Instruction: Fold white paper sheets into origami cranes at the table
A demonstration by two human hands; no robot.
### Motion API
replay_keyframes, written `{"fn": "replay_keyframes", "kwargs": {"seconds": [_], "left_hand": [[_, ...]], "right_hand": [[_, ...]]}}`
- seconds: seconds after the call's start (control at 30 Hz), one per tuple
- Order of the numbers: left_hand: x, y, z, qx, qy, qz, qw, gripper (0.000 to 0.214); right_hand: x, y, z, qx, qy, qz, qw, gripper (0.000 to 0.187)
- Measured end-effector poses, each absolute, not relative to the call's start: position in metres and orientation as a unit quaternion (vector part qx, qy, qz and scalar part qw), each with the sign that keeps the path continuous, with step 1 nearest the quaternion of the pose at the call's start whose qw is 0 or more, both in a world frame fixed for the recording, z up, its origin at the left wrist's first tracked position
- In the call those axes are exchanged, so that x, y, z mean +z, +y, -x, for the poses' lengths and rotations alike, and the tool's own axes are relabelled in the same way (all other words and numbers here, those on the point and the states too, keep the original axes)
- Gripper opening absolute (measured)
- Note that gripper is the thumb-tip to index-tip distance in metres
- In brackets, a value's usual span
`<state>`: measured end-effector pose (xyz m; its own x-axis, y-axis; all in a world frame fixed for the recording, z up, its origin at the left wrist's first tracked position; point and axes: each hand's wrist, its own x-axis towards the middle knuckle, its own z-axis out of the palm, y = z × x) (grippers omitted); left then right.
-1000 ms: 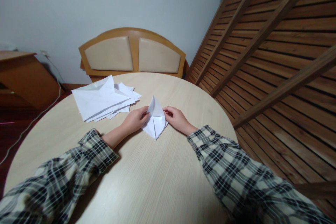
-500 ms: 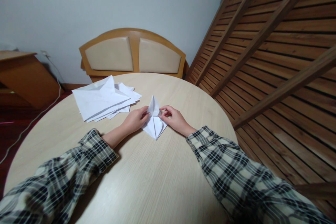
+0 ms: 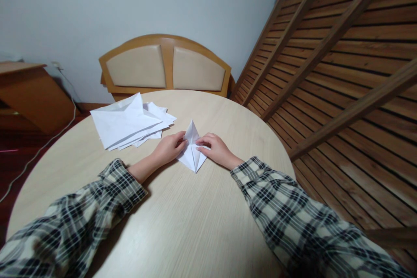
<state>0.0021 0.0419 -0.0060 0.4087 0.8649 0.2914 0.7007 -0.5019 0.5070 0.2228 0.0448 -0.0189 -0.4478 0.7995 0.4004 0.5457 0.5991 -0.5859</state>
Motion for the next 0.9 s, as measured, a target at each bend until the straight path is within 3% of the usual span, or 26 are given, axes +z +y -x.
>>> {"fn": "replay_keyframes", "kwargs": {"seconds": [0.43,0.73,0.9], "left_hand": [[-0.004,0.040,-0.003,0.261,0.480,-0.821,0.164,0.010],[-0.007,0.043,0.000,0.275,0.473,-0.823,0.154,0.010],[-0.007,0.043,0.000,0.270,0.479,-0.820,0.161,0.009]], "right_hand": [[-0.018,0.041,-0.224,0.141,-0.859,0.414,0.268,0.020],[-0.011,0.034,-0.225,0.121,-0.875,0.388,0.264,0.009],[-0.006,0.029,-0.225,0.131,-0.892,0.348,0.259,0.021]]}}
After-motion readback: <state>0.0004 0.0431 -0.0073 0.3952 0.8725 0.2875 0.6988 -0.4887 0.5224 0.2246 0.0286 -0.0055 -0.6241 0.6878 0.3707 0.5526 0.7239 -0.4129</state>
